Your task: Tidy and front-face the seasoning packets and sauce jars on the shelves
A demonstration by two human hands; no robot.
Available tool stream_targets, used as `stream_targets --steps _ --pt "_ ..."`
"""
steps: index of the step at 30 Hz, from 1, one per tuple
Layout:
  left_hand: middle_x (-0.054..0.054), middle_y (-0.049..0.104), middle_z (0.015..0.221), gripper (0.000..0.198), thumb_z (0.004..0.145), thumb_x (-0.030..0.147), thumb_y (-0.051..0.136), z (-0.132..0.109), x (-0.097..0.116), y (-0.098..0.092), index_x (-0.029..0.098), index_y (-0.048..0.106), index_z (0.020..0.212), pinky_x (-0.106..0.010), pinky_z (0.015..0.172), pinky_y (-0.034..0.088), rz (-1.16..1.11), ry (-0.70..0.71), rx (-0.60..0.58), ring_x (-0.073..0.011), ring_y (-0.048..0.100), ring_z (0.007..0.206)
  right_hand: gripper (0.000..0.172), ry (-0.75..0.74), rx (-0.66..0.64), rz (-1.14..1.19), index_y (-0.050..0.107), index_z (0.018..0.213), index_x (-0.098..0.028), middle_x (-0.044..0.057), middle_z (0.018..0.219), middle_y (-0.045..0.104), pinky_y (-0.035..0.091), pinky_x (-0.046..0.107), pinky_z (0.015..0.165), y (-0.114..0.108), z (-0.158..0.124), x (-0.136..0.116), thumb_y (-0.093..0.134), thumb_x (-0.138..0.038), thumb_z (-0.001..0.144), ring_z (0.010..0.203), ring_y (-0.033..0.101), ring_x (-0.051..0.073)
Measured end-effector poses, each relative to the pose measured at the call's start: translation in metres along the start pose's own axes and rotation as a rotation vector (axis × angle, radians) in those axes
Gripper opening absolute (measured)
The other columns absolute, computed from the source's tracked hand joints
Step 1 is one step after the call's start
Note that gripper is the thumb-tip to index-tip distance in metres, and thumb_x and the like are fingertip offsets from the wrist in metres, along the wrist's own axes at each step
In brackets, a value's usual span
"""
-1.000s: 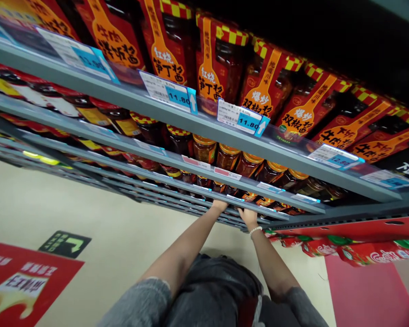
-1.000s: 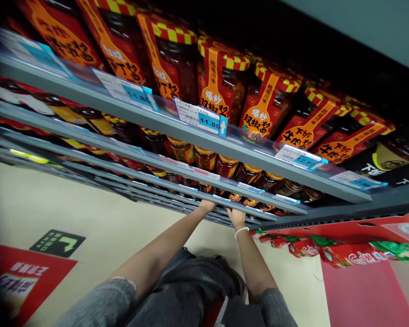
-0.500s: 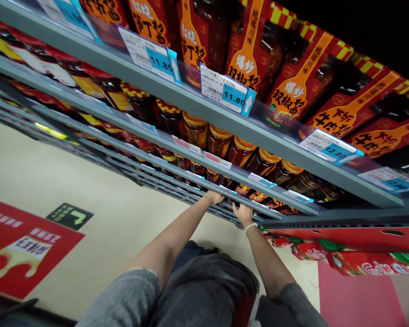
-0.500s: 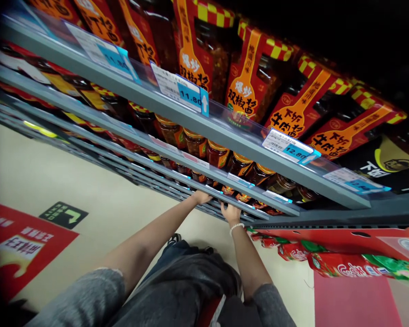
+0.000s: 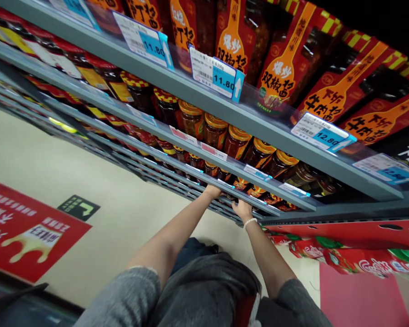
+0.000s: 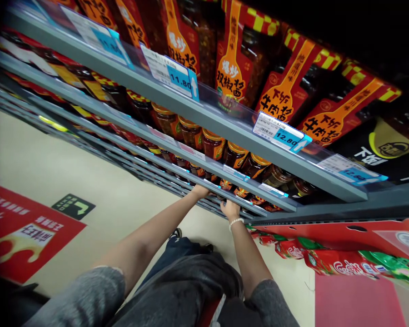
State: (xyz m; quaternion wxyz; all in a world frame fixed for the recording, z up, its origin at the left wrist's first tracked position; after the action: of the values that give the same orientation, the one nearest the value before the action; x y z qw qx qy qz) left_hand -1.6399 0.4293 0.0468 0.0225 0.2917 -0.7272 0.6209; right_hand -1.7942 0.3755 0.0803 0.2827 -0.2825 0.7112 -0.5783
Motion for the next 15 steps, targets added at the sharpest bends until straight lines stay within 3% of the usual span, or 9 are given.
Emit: stream_targets --steps 6,11,15 --pt "-0.012 0.063 0.117 0.025 0.081 0.011 0.06 0.0 -0.005 -0.002 0.01 0.065 0.105 -0.041 0.102 0.041 0.013 0.049 -0.044 -0.0226 0.056 0.113 0.041 -0.039 -0.028 -0.014 0.062 0.12 -0.016 0.015 0.119 0.062 0.044 0.037 0.097 0.003 0.0 0.0 0.046 -0.04 0.091 0.113 0.057 0.03" --pt "-0.011 0.065 0.11 0.023 0.088 0.019 0.055 0.002 0.005 -0.004 0.009 0.065 0.105 -0.037 0.096 0.045 0.021 0.061 -0.02 -0.0209 0.059 0.105 0.042 -0.052 -0.039 -0.022 0.06 0.122 -0.015 0.015 0.122 0.061 0.044 0.039 0.098 0.003 -0.001 -0.001 0.044 -0.039 0.091 0.116 0.055 0.03" --pt "-0.014 0.064 0.111 0.026 0.09 0.019 0.047 0.009 0.024 0.0 0.008 0.064 0.107 -0.042 0.1 0.041 0.049 0.028 0.033 -0.0233 0.056 0.11 0.042 -0.069 -0.049 -0.03 0.058 0.125 -0.015 0.014 0.123 0.06 0.043 0.039 0.099 0.001 -0.003 -0.002 0.047 -0.035 0.089 0.115 0.055 0.03"
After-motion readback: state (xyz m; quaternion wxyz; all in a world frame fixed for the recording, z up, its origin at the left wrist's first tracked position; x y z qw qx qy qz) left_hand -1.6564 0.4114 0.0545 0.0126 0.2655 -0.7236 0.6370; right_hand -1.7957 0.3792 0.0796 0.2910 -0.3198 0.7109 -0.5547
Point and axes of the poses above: each hand's wrist, its own z-axis towards the middle knuckle, its own y-axis out of the palm, x = y × z, the point moved 10 cm from there along z, towards the middle knuckle
